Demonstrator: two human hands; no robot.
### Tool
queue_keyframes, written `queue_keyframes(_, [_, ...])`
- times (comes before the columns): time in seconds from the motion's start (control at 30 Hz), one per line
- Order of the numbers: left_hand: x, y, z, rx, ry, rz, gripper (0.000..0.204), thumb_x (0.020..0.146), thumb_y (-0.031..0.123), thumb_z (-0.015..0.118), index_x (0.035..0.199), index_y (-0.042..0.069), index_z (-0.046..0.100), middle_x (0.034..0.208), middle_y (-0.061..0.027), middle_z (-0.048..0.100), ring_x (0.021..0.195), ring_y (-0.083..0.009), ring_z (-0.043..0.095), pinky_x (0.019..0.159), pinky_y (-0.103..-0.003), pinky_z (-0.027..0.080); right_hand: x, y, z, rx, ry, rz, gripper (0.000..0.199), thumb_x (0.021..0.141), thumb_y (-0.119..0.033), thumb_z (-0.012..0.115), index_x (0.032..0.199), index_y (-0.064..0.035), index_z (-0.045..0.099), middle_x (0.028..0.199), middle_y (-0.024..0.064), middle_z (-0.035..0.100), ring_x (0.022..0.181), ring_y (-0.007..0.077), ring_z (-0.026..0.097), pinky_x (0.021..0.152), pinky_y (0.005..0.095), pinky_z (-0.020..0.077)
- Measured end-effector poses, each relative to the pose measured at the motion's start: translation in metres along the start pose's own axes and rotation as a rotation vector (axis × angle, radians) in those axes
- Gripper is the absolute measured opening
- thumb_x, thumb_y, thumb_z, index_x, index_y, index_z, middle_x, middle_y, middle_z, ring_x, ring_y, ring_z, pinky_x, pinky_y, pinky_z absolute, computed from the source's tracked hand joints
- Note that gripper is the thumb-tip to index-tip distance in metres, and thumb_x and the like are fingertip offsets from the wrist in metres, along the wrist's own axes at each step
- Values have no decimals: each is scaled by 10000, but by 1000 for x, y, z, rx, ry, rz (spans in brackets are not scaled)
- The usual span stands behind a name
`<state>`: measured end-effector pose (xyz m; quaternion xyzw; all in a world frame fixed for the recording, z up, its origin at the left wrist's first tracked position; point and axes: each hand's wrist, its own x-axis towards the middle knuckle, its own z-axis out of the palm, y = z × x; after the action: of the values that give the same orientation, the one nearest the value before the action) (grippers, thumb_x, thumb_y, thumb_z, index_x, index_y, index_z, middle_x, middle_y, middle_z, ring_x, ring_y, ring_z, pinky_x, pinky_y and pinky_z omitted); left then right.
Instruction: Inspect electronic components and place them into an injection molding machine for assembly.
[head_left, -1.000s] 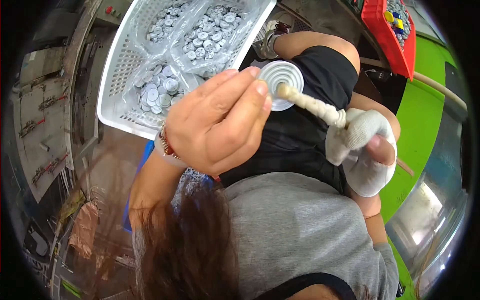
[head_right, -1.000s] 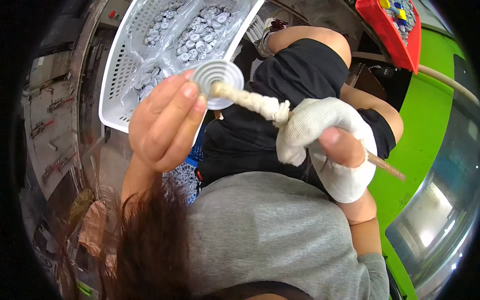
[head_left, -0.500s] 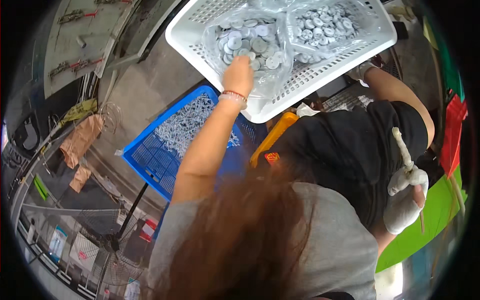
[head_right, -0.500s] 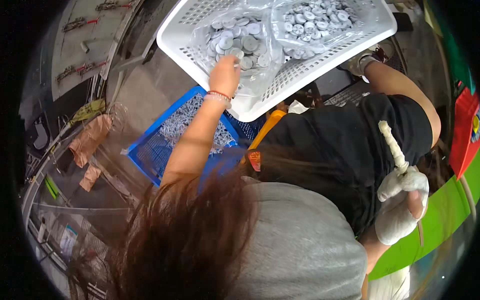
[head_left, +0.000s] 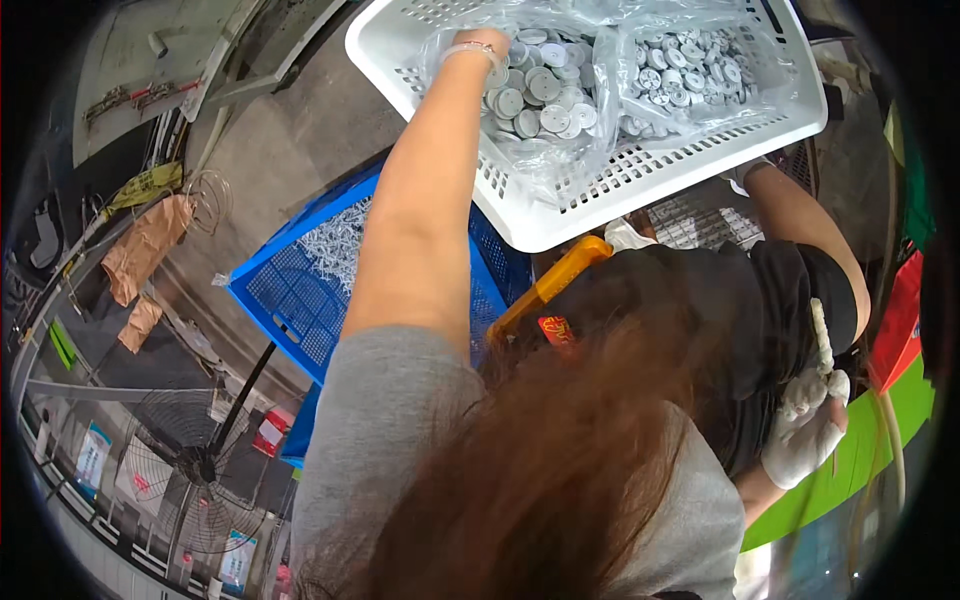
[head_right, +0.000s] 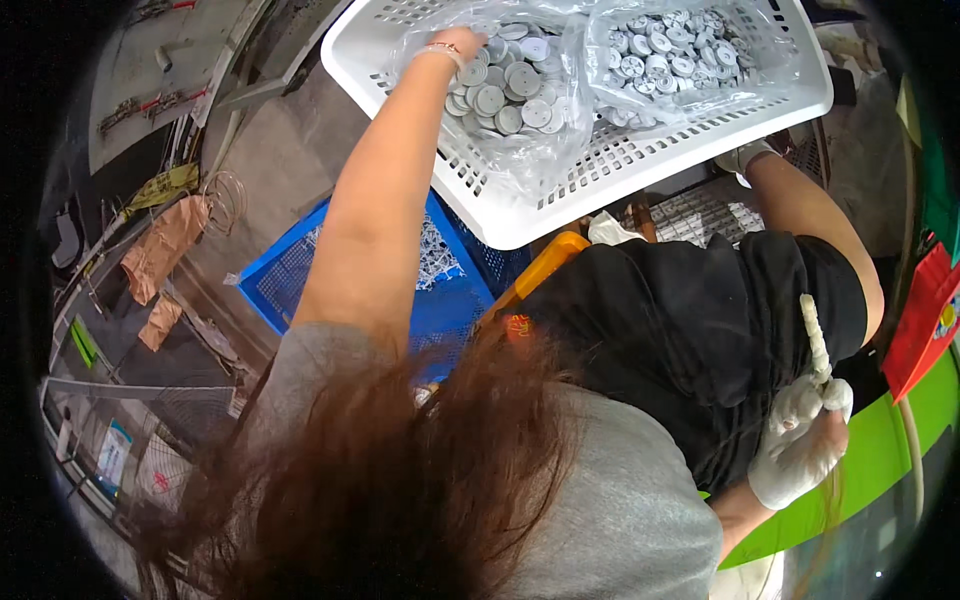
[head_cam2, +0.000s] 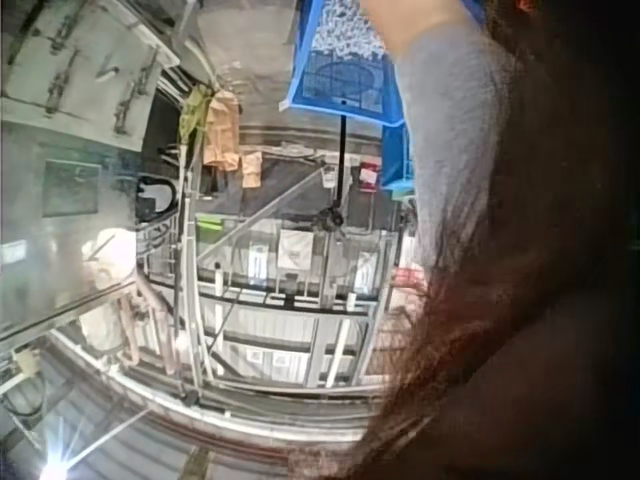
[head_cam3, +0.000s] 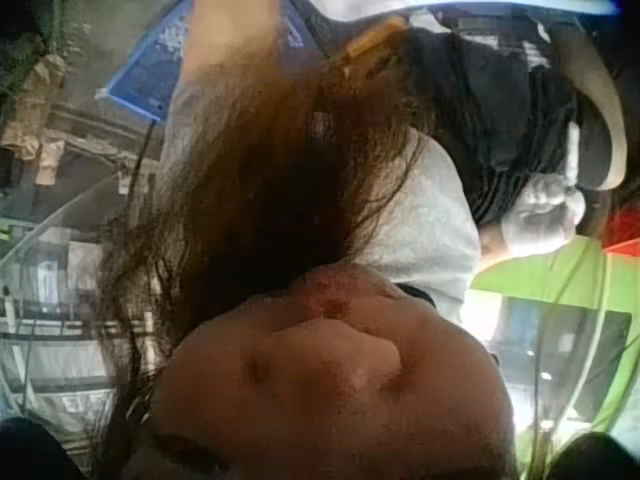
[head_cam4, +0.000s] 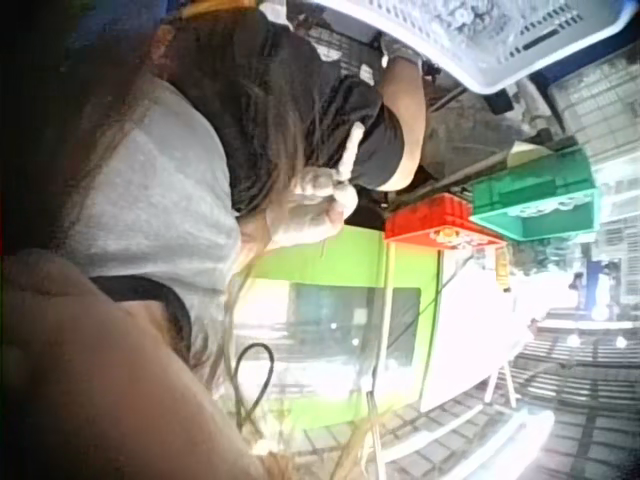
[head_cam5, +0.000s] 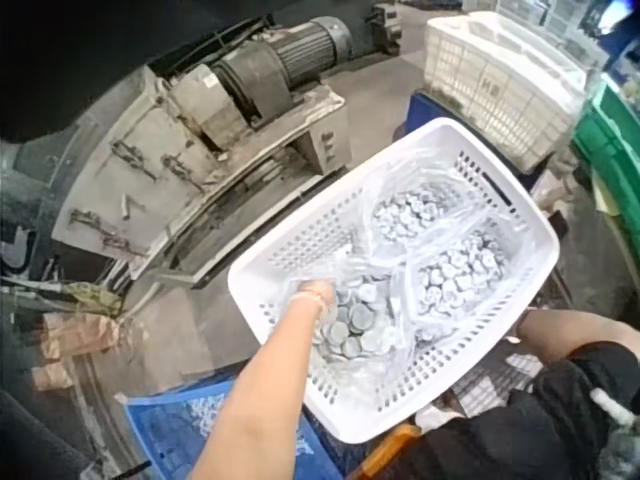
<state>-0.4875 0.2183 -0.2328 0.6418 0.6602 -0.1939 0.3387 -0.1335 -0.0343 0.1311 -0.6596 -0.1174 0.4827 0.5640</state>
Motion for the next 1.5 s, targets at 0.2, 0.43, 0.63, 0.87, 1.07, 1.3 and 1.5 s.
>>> queue_keyframes(0.2, [-37,43,41,-108,220,-73,553,821,487,493,1263,155,495,1375,-193,362,1291,-389,279,996,-641,193,12,1,-11,293,-368,210,119,866,-119,471,934,-21,468,726,58,402,621,144,360,568,240,337])
queue_keyframes(0.43, [-139,90,94,271,164,429,361,805,245,518,1162,223,564,1275,-180,388,1139,-390,401,916,-686,259,2,-2,11,167,-142,60,192,852,-135,503,840,48,558,1396,408,52,496,73,395,465,182,392])
queue_keyframes(0.63, [-172,64,89,218,59,230,233,800,185,538,1022,180,606,1200,-155,414,992,-337,530,714,-432,516,-7,-3,19,141,-146,17,193,862,-128,530,856,61,570,1400,401,72,534,61,424,522,176,424])
queue_keyframes(0.87, [-147,27,53,242,167,60,219,834,157,501,975,112,663,1087,-155,542,1006,-331,551,765,-414,513,-4,-7,15,118,-351,138,152,870,-164,511,905,-17,528,1197,194,482,600,93,390,549,210,380])
queue_keyframes(1.07, [-77,6,10,76,219,152,283,816,218,522,1045,98,637,1111,-198,557,1029,-370,551,825,-457,483,-10,-4,12,-21,-203,4,229,858,-181,567,872,46,598,1371,424,126,573,41,502,546,158,450])
queue_keyframes(1.3, [-68,21,21,401,-80,200,670,673,422,654,1251,132,479,1217,-239,467,1103,-372,507,894,-462,441,-1,-8,14,248,-217,255,121,882,-110,472,888,7,504,1334,270,381,581,81,372,519,205,369])
queue_keyframes(1.5, [-93,31,45,562,-296,332,699,698,301,698,1322,181,407,1410,-96,254,1252,-464,284,898,-694,328,-7,0,30,50,-189,30,280,847,-232,601,856,47,583,1374,419,126,522,25,440,515,126,412])
